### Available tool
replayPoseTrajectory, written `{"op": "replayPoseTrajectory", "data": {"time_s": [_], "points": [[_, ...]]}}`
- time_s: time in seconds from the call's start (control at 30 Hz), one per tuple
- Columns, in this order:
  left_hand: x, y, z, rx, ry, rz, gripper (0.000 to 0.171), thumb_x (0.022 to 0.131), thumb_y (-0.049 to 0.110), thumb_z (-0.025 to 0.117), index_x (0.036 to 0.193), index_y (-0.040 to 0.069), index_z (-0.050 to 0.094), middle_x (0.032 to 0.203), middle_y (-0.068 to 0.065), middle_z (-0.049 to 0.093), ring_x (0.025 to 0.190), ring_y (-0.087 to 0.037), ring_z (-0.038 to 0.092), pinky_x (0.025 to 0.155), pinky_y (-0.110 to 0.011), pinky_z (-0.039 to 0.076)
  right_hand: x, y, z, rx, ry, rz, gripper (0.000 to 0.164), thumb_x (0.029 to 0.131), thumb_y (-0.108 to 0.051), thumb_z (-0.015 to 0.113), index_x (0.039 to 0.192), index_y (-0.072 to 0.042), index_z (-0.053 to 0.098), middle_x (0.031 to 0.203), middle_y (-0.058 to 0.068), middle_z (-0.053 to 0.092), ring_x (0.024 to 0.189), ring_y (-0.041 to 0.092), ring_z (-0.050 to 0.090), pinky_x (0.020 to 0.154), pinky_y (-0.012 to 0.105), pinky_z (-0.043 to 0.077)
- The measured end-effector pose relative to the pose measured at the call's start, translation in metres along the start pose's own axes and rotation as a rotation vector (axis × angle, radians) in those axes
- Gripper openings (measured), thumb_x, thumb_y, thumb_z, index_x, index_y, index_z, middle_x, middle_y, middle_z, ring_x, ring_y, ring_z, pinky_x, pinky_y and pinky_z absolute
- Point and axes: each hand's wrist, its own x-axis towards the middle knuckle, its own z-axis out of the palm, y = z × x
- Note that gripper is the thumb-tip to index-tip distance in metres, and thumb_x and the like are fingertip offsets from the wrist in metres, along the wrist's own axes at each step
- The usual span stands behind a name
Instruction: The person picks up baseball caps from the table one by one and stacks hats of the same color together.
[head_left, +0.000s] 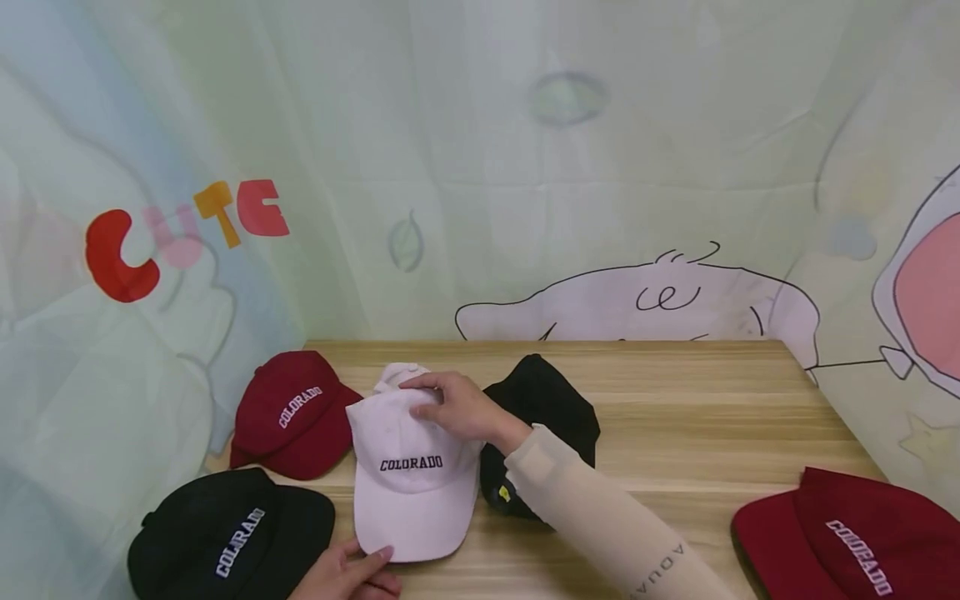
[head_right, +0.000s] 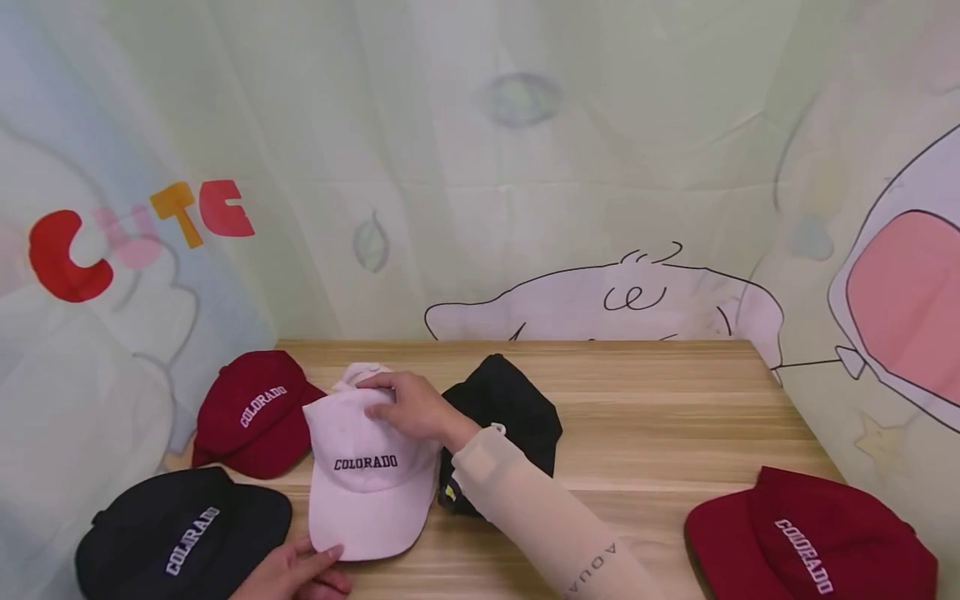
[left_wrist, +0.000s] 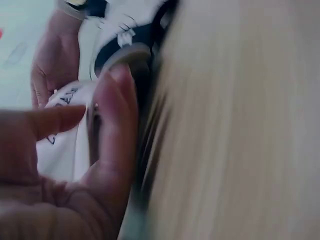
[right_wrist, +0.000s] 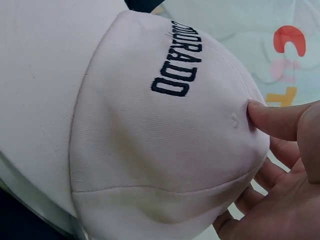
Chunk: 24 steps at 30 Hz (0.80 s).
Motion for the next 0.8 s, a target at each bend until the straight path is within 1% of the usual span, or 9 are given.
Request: {"op": "replayPoseTrajectory", "data": {"time_s": [0.07, 0.13, 0.2, 0.27, 0.4, 0.5, 0.6, 0.7, 0.8], "points": [[-0.003, 0.002, -0.001, 0.175, 0.078, 0.005, 0.049, 0.1, 0.048, 0.065, 0.097, -0.001, 0.065, 0.079, -0.003, 0.076, 0.067, -0.012, 0.07, 0.067, -0.027, 0.057, -0.001, 0.001, 0.002, 0.005, -0.012, -0.008, 0.036, 0.097, -0.013, 0.072, 0.132, -0.021, 0.071, 0.145, 0.005, 0.063, 0.132, 0.016, 0.056, 0.109, 0.038, 0.049], [-0.006, 0.006, -0.003, 0.278, 0.162, 0.001, 0.049, 0.1, 0.049, 0.065, 0.085, 0.003, 0.065, 0.072, -0.002, 0.073, 0.061, -0.011, 0.065, 0.061, -0.027, 0.054, -0.002, 0.001, 0.002, 0.021, -0.026, -0.016, 0.035, 0.097, -0.011, 0.071, 0.131, -0.021, 0.072, 0.143, 0.004, 0.064, 0.129, 0.015, 0.057, 0.106, 0.035, 0.05], [-0.01, 0.014, -0.007, 0.287, 0.245, -0.001, 0.044, 0.101, 0.046, 0.065, 0.088, 0.004, 0.066, 0.071, -0.003, 0.071, 0.06, -0.013, 0.064, 0.06, -0.029, 0.054, -0.002, 0.001, 0.003, 0.041, -0.038, -0.025, 0.034, 0.097, -0.01, 0.071, 0.129, -0.021, 0.073, 0.141, 0.003, 0.065, 0.126, 0.013, 0.058, 0.103, 0.032, 0.051], [-0.012, 0.027, -0.013, 0.288, 0.314, 0.046, 0.038, 0.103, 0.039, 0.063, 0.099, 0.002, 0.066, 0.079, -0.005, 0.072, 0.066, -0.016, 0.065, 0.062, -0.03, 0.056, -0.002, 0.002, 0.004, 0.059, -0.046, -0.034, 0.033, 0.098, -0.009, 0.071, 0.128, -0.022, 0.074, 0.14, 0.002, 0.066, 0.124, 0.012, 0.058, 0.1, 0.029, 0.051], [-0.014, 0.057, -0.026, 0.398, 0.51, 0.273, 0.033, 0.106, 0.034, 0.06, 0.123, 0.006, 0.06, 0.108, -0.011, 0.073, 0.093, -0.022, 0.069, 0.073, -0.027, 0.057, -0.004, 0.003, 0.006, 0.11, -0.054, -0.035, 0.032, 0.098, -0.008, 0.069, 0.126, -0.024, 0.074, 0.14, 0.002, 0.065, 0.123, 0.011, 0.058, 0.099, 0.029, 0.052], [-0.006, 0.079, -0.038, 0.517, 0.588, 0.46, 0.042, 0.108, 0.039, 0.054, 0.137, 0.008, 0.055, 0.132, -0.015, 0.064, 0.118, -0.03, 0.063, 0.09, -0.029, 0.056, -0.004, 0.004, 0.004, 0.137, -0.054, -0.031, 0.033, 0.099, -0.007, 0.068, 0.127, -0.024, 0.074, 0.141, 0.001, 0.064, 0.124, 0.013, 0.057, 0.101, 0.032, 0.053], [0.01, 0.095, -0.048, 0.562, 0.556, 0.572, 0.047, 0.11, 0.039, 0.048, 0.145, 0.008, 0.05, 0.143, -0.017, 0.056, 0.131, -0.037, 0.054, 0.105, -0.047, 0.053, -0.005, 0.006, 0.005, 0.154, -0.052, -0.031, 0.034, 0.1, -0.007, 0.067, 0.127, -0.024, 0.074, 0.143, 0.002, 0.063, 0.126, 0.014, 0.057, 0.1, 0.033, 0.054], [0.027, 0.102, -0.054, 0.571, 0.482, 0.613, 0.046, 0.111, 0.038, 0.046, 0.144, 0.008, 0.054, 0.144, -0.017, 0.055, 0.132, -0.037, 0.052, 0.11, -0.062, 0.046, -0.004, 0.006, 0.006, 0.166, -0.049, -0.037, 0.034, 0.1, -0.006, 0.066, 0.127, -0.024, 0.074, 0.144, 0.002, 0.062, 0.128, 0.015, 0.056, 0.099, 0.032, 0.054], [0.04, 0.105, -0.058, 0.576, 0.432, 0.625, 0.045, 0.111, 0.039, 0.046, 0.138, 0.008, 0.062, 0.137, -0.015, 0.061, 0.127, -0.034, 0.054, 0.108, -0.06, 0.048, -0.004, 0.005, 0.007, 0.164, -0.047, -0.043, 0.034, 0.1, -0.006, 0.066, 0.128, -0.023, 0.074, 0.145, 0.002, 0.062, 0.129, 0.015, 0.055, 0.098, 0.032, 0.054]]}}
